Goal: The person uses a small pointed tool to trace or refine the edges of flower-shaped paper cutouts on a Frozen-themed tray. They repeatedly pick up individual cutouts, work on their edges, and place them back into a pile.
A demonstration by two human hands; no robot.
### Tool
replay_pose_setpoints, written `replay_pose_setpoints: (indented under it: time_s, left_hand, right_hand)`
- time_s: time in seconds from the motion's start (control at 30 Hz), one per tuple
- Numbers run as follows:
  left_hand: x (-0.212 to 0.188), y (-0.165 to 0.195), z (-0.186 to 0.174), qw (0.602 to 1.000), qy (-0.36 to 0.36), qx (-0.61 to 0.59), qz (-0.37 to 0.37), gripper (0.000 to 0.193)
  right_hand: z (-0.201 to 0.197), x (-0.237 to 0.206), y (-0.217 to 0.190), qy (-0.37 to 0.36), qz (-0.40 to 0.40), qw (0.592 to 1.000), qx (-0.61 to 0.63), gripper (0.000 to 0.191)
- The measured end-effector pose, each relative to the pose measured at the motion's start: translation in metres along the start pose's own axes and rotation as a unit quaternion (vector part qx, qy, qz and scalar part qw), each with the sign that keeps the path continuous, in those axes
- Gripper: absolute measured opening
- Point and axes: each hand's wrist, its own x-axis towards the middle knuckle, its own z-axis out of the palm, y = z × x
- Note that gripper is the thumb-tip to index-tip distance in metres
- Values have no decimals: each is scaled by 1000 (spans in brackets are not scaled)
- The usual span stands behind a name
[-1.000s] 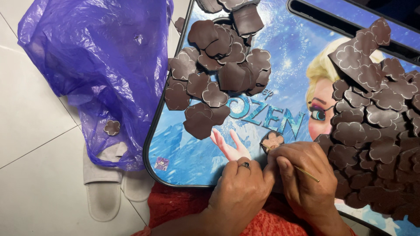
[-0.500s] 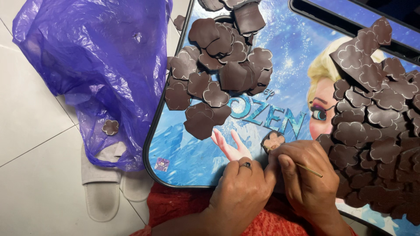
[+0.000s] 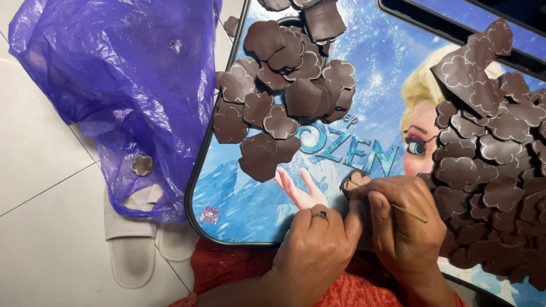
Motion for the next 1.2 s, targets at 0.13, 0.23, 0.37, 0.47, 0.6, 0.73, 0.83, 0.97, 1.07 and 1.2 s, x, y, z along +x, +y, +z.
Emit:
replay_pose_setpoints:
  time_s: [0.13,0.23,0.37,0.47,0.6,0.73,0.83,0.97,1.07,1.2]
  left_hand:
    - [1,-1,-2,1000,7,-12,-2,43]
    - [0,-1,-5,1000,-4,6,-3,46]
    - [0,-1,-4,1000,-1,5,-3,45]
    - [1,0,1,1000,2,2,2,41]
    - [1,4,2,1000,4,-5,-1,39]
    - [5,3,-1,999,23,14,19,38]
    - [8,1,-4,998,41,44,13,37]
    - [13,0,-6,999,25,24,13,32]
    - [15,0,-7,999,22,19,14,31]
    - [17,0,-7,1000,21,12,12,28]
  right_hand:
    - [-1,0,1,0,7,1000,-5,6]
    - [-3,-1,1,-3,7,1000,-14,6]
    - [-1,0,3,2,-5,1000,-14,6]
    - [1,0,3,10,3,1000,-1,6]
    - [1,0,5,18,12,1000,-4,6]
    - [1,0,7,29,17,999,-8,8]
    - [0,0,9,41,23,999,-4,9]
    - [-1,1,11,34,22,999,-12,9]
    - [-2,2,12,32,16,999,-12,10]
    - [-3,1,13,33,29,999,-3,10]
